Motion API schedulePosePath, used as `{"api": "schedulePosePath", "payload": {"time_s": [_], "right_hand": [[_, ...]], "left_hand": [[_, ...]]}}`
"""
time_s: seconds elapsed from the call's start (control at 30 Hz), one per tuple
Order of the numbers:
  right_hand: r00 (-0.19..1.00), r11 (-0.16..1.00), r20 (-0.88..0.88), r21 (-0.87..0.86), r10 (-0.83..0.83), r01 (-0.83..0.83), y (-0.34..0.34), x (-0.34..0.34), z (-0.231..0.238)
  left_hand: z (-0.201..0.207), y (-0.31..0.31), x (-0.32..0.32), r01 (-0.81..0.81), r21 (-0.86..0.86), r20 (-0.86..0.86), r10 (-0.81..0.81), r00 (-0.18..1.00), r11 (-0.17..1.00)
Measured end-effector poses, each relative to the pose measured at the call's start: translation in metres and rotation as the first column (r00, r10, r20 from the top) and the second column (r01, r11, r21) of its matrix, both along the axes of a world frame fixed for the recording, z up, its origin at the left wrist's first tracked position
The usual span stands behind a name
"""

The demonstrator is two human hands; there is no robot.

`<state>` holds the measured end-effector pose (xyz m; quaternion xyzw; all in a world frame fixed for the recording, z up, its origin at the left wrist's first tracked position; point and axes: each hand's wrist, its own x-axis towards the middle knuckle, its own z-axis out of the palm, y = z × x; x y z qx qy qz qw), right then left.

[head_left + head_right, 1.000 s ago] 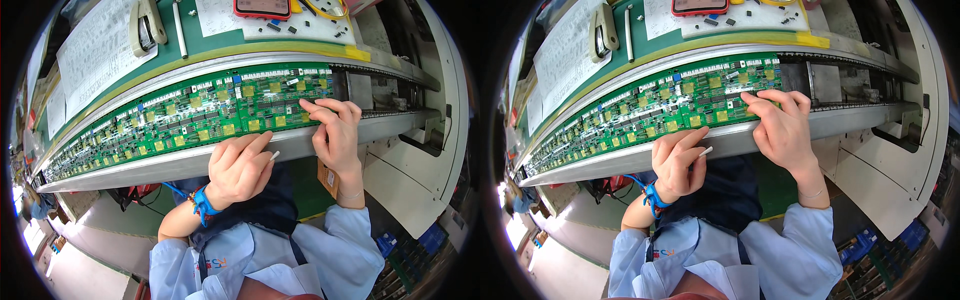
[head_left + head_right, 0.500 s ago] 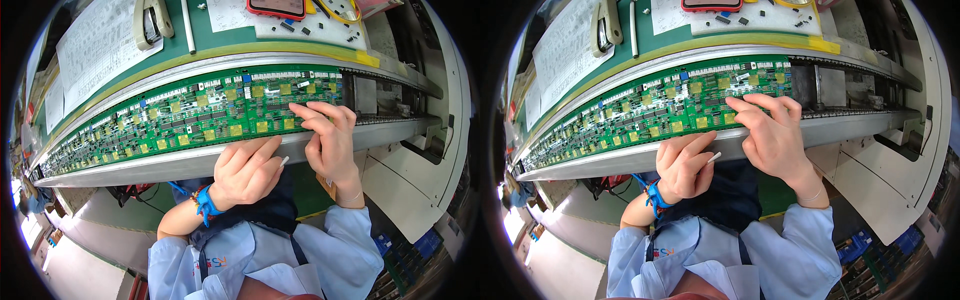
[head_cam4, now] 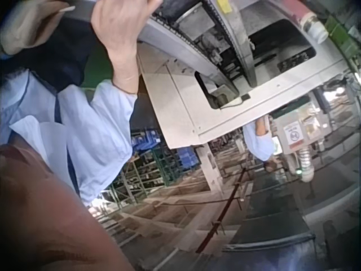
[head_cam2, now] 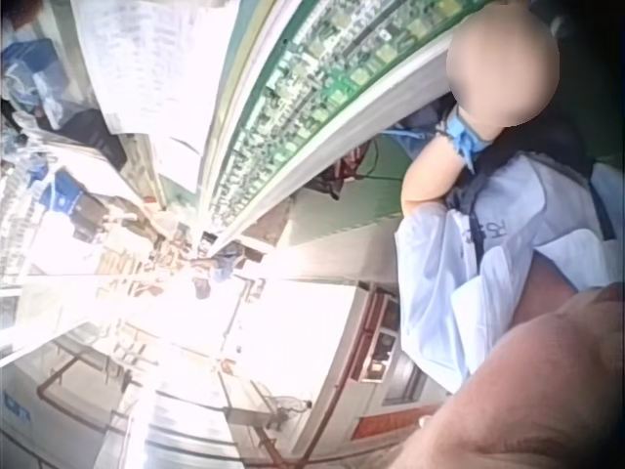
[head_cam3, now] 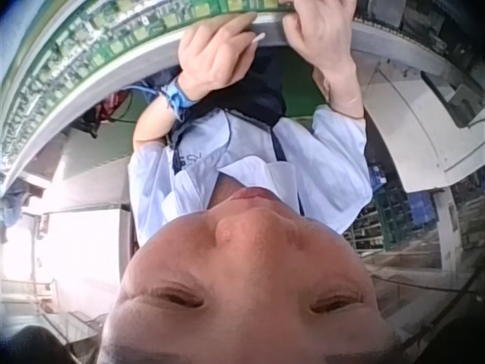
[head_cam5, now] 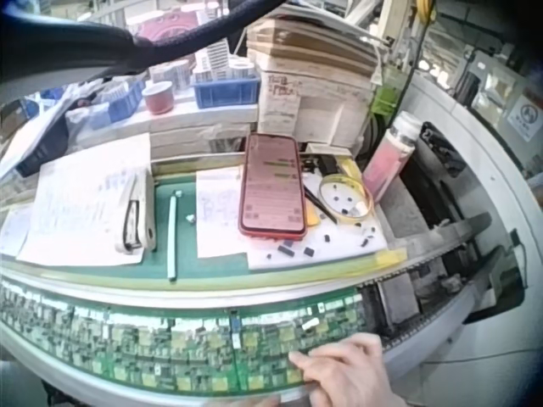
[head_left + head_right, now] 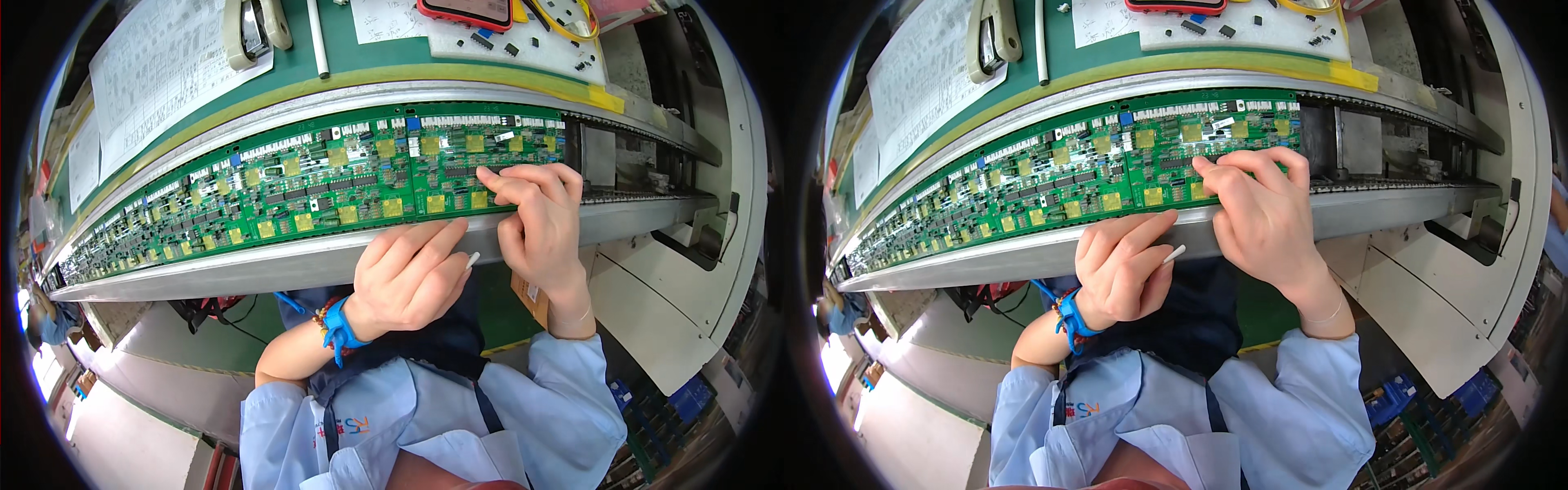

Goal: The person assembles electronic circuit boards on a production line, using a small white tool to press components onto the green boards. The person also uses a smartphone to reference information during the process. The boards are moved along a conveyor system as the person works.

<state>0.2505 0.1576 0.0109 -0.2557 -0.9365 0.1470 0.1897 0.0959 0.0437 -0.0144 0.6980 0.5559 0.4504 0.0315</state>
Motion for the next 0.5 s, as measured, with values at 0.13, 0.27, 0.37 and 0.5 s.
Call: {"api": "schedulePosePath", "payload": {"time_s": [0.13, 0.27, 0.37, 0.5], "right_hand": [[1.0, 0.998, 0.023, 0.061, -0.003, 0.002, -0.004, -0.007, 0.004], [0.999, 1.0, 0.038, -0.006, 0.03, -0.03, 0.005, -0.007, 0.013], [1.0, 0.972, -0.024, -0.234, -0.011, 0.005, 0.025, -0.008, 0.024], [0.987, 0.981, 0.104, -0.165, 0.119, -0.101, 0.044, -0.015, 0.031]], "left_hand": [[-0.001, 0.0, 0.0, -0.004, 0.009, 0.005, 0.004, 1.0, 1.0], [0.0, 0.001, -0.001, -0.014, 0.019, -0.01, 0.015, 1.0, 1.0], [0.0, 0.002, -0.001, -0.022, 0.032, -0.006, 0.022, 1.0, 0.999], [-0.003, 0.002, 0.0, -0.042, 0.059, -0.004, 0.042, 0.999, 0.997]]}}
